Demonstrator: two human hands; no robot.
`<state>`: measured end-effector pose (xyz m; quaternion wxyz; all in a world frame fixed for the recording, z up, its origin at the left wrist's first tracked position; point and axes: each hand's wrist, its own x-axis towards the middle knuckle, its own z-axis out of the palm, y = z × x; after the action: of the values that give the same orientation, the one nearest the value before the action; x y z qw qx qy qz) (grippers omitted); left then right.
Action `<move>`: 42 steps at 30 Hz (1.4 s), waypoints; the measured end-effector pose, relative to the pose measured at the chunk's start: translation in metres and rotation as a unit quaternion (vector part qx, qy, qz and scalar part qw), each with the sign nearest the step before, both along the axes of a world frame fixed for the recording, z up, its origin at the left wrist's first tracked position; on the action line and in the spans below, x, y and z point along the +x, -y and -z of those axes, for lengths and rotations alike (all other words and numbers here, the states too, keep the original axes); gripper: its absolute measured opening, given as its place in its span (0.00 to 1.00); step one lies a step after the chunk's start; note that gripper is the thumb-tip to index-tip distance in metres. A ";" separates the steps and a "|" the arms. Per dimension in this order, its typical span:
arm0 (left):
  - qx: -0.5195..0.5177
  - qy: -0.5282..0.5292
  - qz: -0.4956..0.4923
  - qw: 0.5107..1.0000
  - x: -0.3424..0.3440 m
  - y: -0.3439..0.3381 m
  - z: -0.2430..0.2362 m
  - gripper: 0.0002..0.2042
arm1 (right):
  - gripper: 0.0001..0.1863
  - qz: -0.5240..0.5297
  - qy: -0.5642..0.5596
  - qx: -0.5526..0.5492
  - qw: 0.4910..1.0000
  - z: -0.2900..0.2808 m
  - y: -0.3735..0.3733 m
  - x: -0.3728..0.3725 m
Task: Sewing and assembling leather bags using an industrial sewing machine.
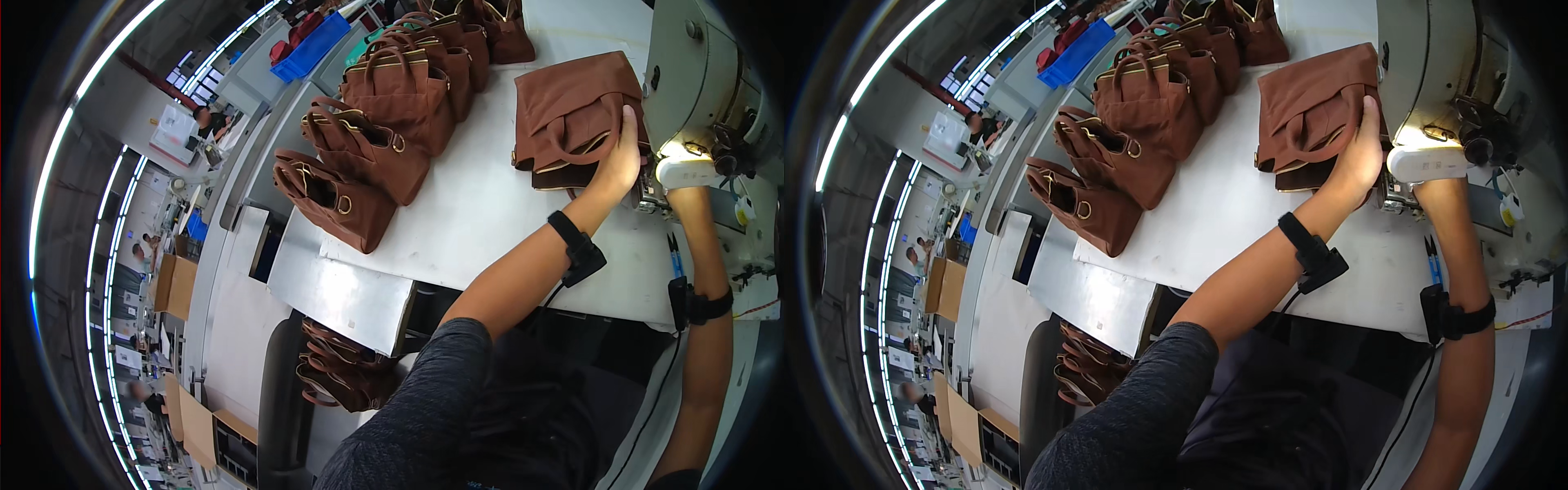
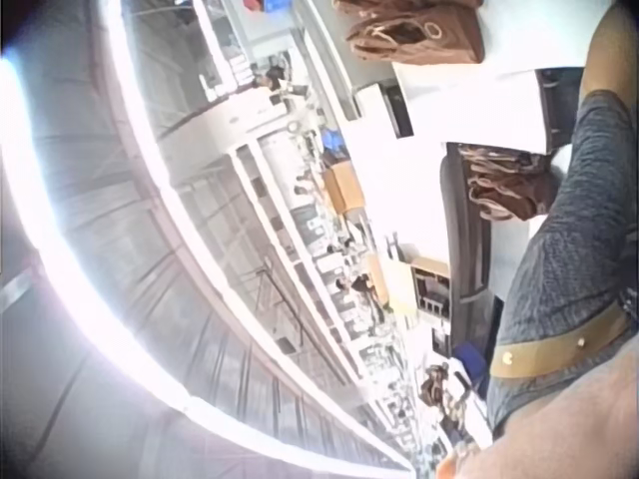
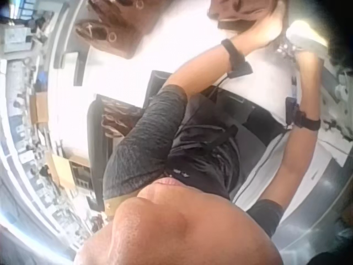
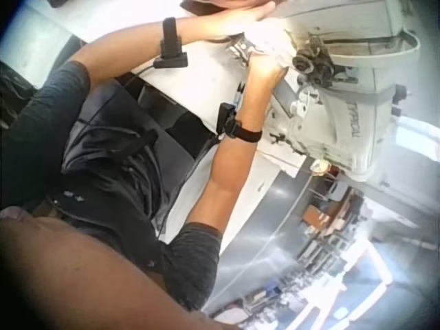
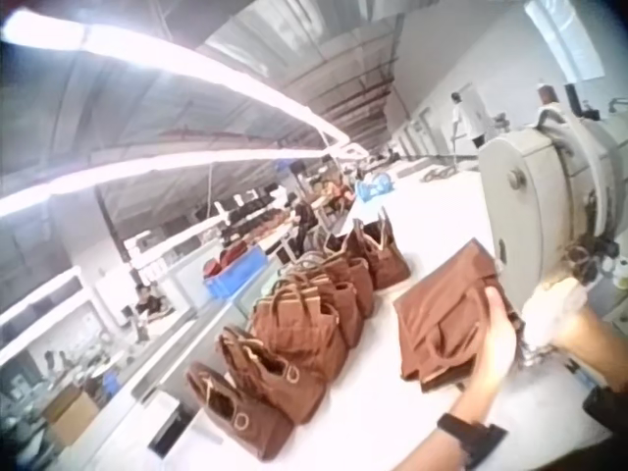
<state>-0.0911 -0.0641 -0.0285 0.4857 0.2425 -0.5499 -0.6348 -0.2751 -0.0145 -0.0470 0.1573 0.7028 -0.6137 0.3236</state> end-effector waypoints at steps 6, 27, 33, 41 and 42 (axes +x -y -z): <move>-0.035 0.029 -0.042 0.998 -0.013 -0.002 -0.006 0.40 | 0.09 0.034 -0.095 -0.008 0.995 0.009 0.007 -0.012; 0.102 -0.132 0.067 0.984 -0.004 0.026 0.010 0.27 | 0.13 -0.082 0.161 0.156 0.971 -0.033 -0.024 0.019; 0.080 -0.170 0.110 0.976 0.007 0.022 0.005 0.32 | 0.10 -0.102 0.228 0.121 0.961 -0.022 -0.020 0.021; 0.122 -0.211 0.163 0.956 0.015 0.014 -0.002 0.36 | 0.12 -0.013 0.111 -0.004 0.994 -0.015 -0.014 0.030; 0.092 -0.215 0.152 0.960 0.014 0.010 -0.002 0.36 | 0.13 -0.033 0.174 0.005 0.984 -0.017 -0.011 0.031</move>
<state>-0.0766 -0.0737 -0.0262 0.4656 0.0576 -0.4025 -0.7860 -0.2444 -0.0035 -0.0299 0.0339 0.6562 -0.6099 0.4430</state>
